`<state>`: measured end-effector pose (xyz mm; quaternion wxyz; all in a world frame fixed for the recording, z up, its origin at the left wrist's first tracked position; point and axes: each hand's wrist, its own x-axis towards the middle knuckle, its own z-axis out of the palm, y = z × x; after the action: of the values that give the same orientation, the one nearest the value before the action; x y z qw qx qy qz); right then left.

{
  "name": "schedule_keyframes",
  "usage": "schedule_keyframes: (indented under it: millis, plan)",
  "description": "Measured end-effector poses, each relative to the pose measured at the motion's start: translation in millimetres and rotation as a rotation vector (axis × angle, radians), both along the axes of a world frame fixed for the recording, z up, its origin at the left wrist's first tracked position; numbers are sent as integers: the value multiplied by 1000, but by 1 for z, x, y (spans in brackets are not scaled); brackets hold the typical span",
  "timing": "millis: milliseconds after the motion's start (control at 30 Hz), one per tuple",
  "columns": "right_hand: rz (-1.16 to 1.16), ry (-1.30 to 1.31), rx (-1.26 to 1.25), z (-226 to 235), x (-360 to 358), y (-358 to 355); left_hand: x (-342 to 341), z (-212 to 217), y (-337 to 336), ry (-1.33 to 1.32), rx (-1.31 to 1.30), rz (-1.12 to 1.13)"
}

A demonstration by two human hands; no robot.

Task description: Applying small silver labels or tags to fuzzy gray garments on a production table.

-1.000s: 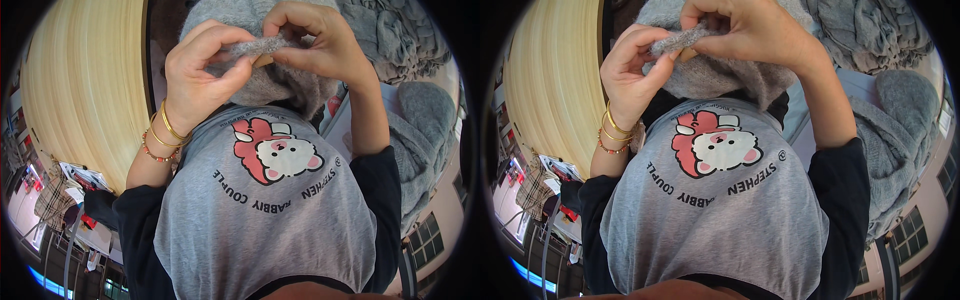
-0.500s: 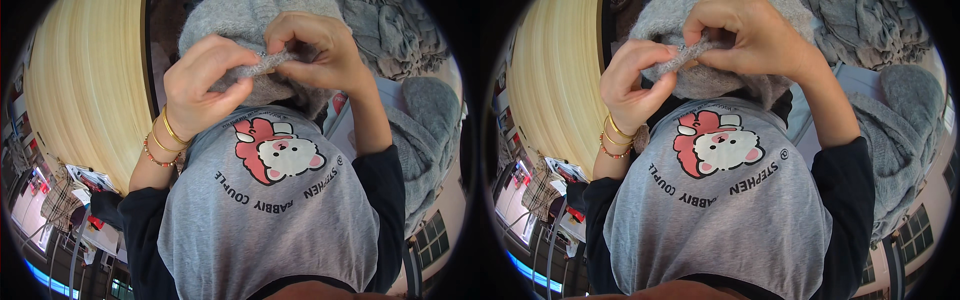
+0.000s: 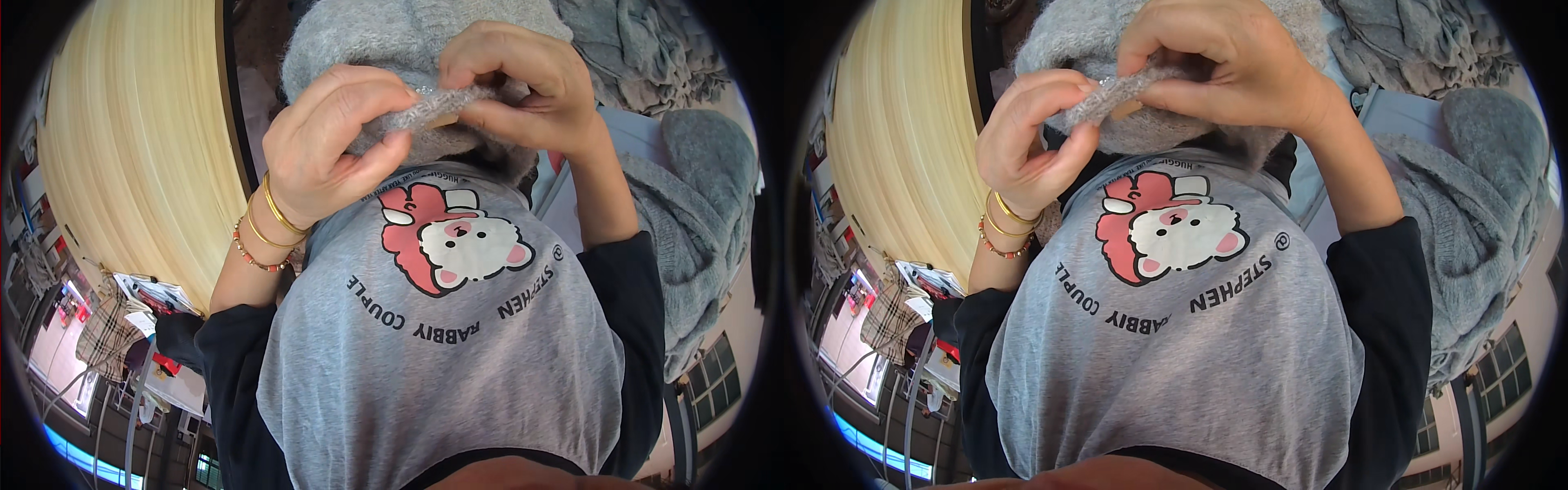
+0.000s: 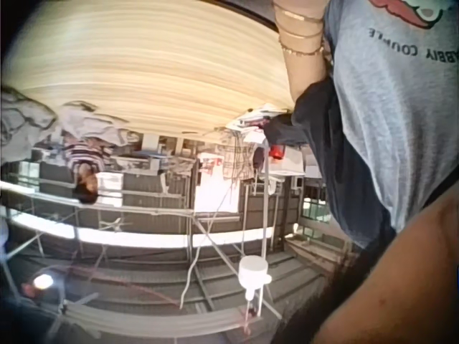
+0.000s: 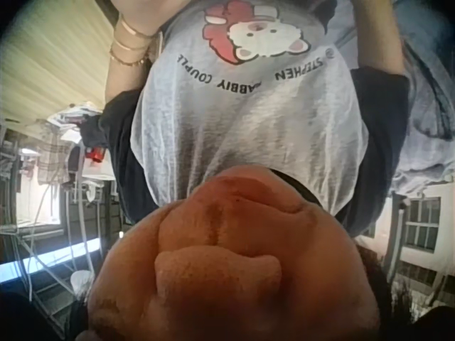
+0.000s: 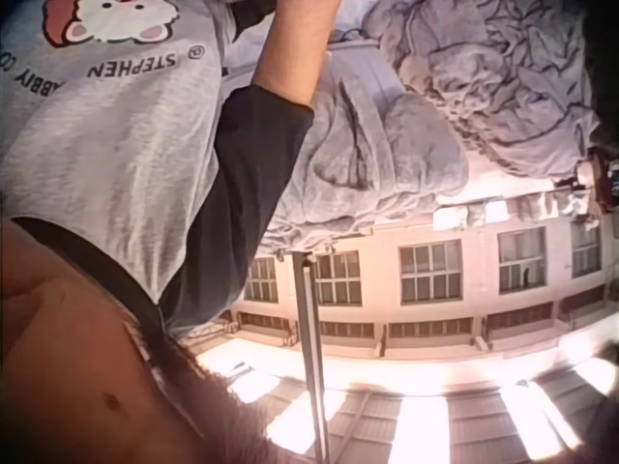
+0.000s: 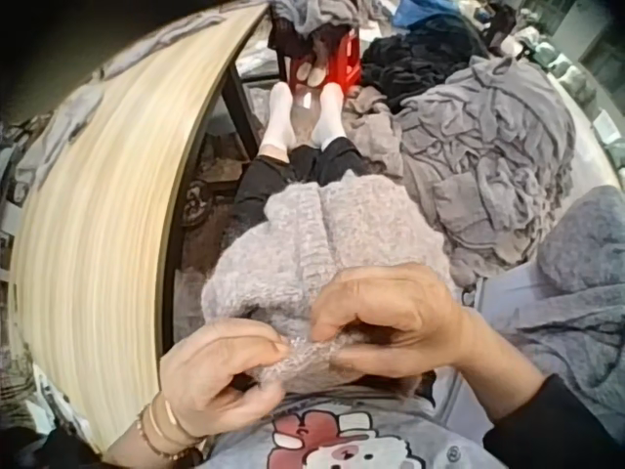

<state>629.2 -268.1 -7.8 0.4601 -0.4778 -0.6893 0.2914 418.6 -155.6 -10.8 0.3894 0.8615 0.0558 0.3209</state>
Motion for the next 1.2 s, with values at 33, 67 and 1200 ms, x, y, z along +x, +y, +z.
schedule_keyframes:
  millis: [33, 67, 1200]
  plan:
    - [-4, -10, -48, 0, 1, -1, 0, 0, 0, 0, 7, -1]
    - [-7, -19, -95, 1, 1, -1, 0, 0, 0, 0, 14, -1]
    - [-258, -134, 192, 5, -20, -7, 12, -1, 9, -179, 216, 44]
